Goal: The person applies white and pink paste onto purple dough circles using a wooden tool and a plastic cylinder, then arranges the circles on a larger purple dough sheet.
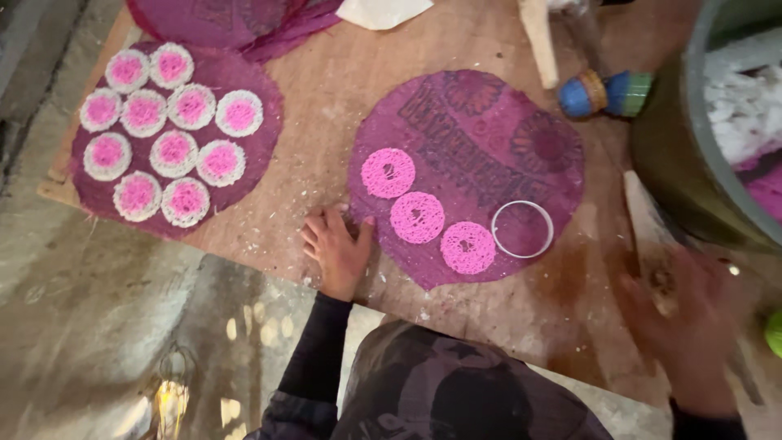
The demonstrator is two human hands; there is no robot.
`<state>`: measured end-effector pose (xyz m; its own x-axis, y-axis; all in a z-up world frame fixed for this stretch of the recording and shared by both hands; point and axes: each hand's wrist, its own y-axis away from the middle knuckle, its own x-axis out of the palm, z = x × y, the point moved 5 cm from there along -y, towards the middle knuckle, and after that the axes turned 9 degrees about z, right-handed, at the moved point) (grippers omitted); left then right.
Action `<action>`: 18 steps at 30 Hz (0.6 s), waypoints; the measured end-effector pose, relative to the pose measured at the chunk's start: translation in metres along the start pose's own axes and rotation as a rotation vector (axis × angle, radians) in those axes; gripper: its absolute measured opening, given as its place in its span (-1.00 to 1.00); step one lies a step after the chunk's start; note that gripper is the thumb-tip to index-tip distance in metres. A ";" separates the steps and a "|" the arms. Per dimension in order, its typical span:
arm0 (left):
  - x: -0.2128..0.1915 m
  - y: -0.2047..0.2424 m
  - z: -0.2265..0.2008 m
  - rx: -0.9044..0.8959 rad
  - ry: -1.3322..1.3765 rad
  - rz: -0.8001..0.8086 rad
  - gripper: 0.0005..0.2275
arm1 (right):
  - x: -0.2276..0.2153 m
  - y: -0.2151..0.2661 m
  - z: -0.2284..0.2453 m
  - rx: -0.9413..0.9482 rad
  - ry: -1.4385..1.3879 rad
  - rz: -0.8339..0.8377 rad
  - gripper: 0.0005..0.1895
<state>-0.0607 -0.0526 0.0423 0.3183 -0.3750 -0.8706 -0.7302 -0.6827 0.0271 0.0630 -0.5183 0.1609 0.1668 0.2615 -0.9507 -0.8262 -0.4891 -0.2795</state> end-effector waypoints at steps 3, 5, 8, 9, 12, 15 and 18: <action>0.005 -0.009 0.003 0.019 -0.040 -0.013 -0.56 | 0.019 -0.057 0.015 0.007 -0.189 0.163 -0.45; 0.007 -0.013 0.005 0.025 -0.047 -0.030 -0.65 | 0.043 -0.102 0.019 -0.052 -0.332 0.172 -0.54; 0.007 -0.015 0.008 0.024 -0.023 -0.068 -0.71 | 0.108 -0.153 0.004 0.148 -0.448 0.325 -0.59; 0.006 -0.015 0.009 0.018 -0.010 -0.086 -0.72 | 0.128 -0.165 -0.003 0.167 -0.388 0.331 -0.57; 0.004 -0.015 0.014 -0.007 -0.019 -0.083 -0.68 | 0.178 -0.183 -0.027 0.262 -0.316 0.287 -0.53; 0.008 -0.018 0.017 -0.023 0.035 -0.057 -0.74 | 0.212 -0.189 -0.050 0.421 -0.367 0.279 -0.49; 0.013 -0.020 0.016 -0.002 -0.028 -0.042 -0.73 | 0.228 -0.190 -0.060 0.375 -0.421 0.283 -0.45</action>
<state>-0.0516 -0.0341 0.0231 0.3316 -0.3283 -0.8844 -0.7153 -0.6987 -0.0088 0.2904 -0.4156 -0.0108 -0.2492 0.5065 -0.8254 -0.9525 -0.2823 0.1143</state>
